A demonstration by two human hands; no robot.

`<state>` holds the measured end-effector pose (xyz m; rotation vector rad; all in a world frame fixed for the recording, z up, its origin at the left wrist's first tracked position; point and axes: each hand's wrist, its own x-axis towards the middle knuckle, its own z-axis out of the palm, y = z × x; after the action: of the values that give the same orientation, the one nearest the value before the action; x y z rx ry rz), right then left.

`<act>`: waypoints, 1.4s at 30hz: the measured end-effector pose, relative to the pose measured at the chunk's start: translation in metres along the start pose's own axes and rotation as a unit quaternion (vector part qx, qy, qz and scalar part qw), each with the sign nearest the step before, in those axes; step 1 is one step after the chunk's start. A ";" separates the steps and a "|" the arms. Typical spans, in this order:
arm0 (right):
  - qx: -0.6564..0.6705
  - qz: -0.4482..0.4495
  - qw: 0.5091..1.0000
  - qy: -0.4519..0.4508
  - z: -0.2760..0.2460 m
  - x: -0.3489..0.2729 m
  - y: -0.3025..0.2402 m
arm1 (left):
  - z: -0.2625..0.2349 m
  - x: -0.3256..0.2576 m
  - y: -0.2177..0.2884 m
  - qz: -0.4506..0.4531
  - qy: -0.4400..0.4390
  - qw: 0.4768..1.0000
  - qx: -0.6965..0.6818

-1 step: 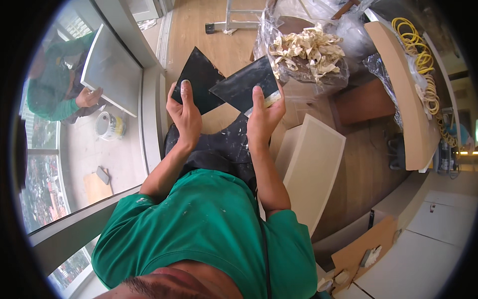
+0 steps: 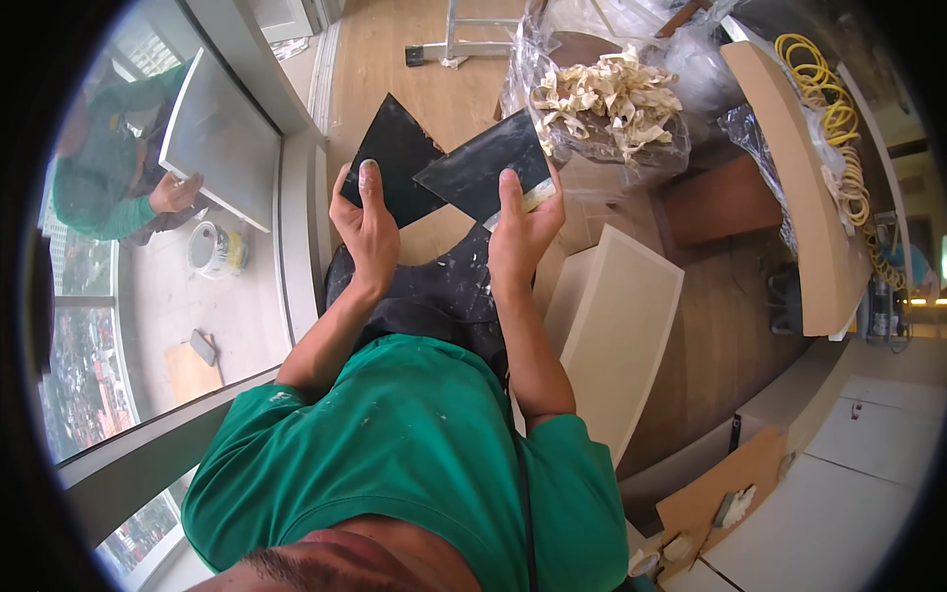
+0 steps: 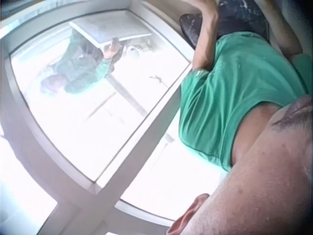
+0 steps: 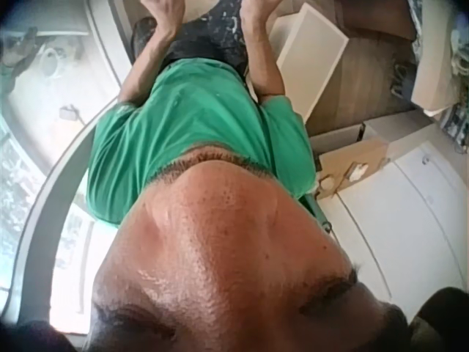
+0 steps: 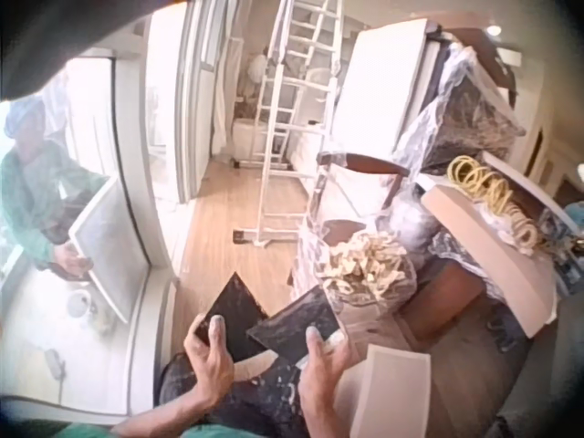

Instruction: The person applies pink putty to the internal corner seams of a wooden cabinet using a plastic scraper, smooths the material by hand, and scrapes excess putty from the tools.

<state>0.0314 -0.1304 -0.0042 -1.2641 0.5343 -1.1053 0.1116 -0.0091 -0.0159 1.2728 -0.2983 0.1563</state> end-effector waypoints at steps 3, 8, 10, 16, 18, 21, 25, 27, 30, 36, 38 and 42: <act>0.014 0.013 1.000 0.002 0.002 0.000 -0.006 | -0.003 -0.005 0.003 -0.001 -0.031 0.999 0.029; 0.050 0.021 0.998 0.021 0.006 0.004 -0.007 | -0.004 -0.014 0.007 0.037 -0.074 0.993 0.086; 0.066 0.024 0.997 0.012 0.004 0.009 -0.005 | -0.009 -0.015 0.007 0.044 -0.113 0.988 0.092; 0.104 -0.006 0.991 0.082 -0.012 0.022 0.003 | -0.023 -0.019 -0.003 -0.033 -0.152 0.986 0.064; 0.138 -0.081 0.981 0.105 -0.010 0.021 -0.001 | -0.012 -0.015 -0.008 -0.100 -0.091 0.990 -0.036; 0.045 -0.211 0.973 0.080 -0.010 0.008 -0.003 | 0.016 -0.009 0.018 -0.247 -0.065 0.942 -0.216; -0.112 -0.302 0.946 -0.023 -0.028 -0.016 0.004 | 0.030 -0.004 0.005 -0.295 -0.082 0.913 -0.268; -0.182 -0.266 0.940 -0.114 -0.042 -0.020 0.011 | 0.034 -0.004 0.007 -0.286 -0.077 0.917 -0.268; -0.297 -0.310 0.889 -0.159 -0.065 -0.012 0.014 | 0.037 0.006 0.011 -0.208 -0.045 0.948 -0.234; -0.468 -0.421 0.756 -0.178 -0.077 -0.003 -0.019 | 0.027 0.039 -0.012 -0.056 -0.031 0.997 -0.033; -0.557 -0.481 0.649 -0.191 -0.056 0.011 -0.014 | 0.050 0.038 -0.015 -0.022 -0.035 0.999 0.007; -0.639 -0.268 0.718 -0.067 -0.045 0.213 0.027 | 0.069 0.041 -0.039 -0.015 -0.054 0.994 0.097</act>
<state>0.0935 -0.3399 0.0089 -2.8433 0.9043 -1.0487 0.1521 -0.0886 -0.0206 1.4804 -0.3645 0.0928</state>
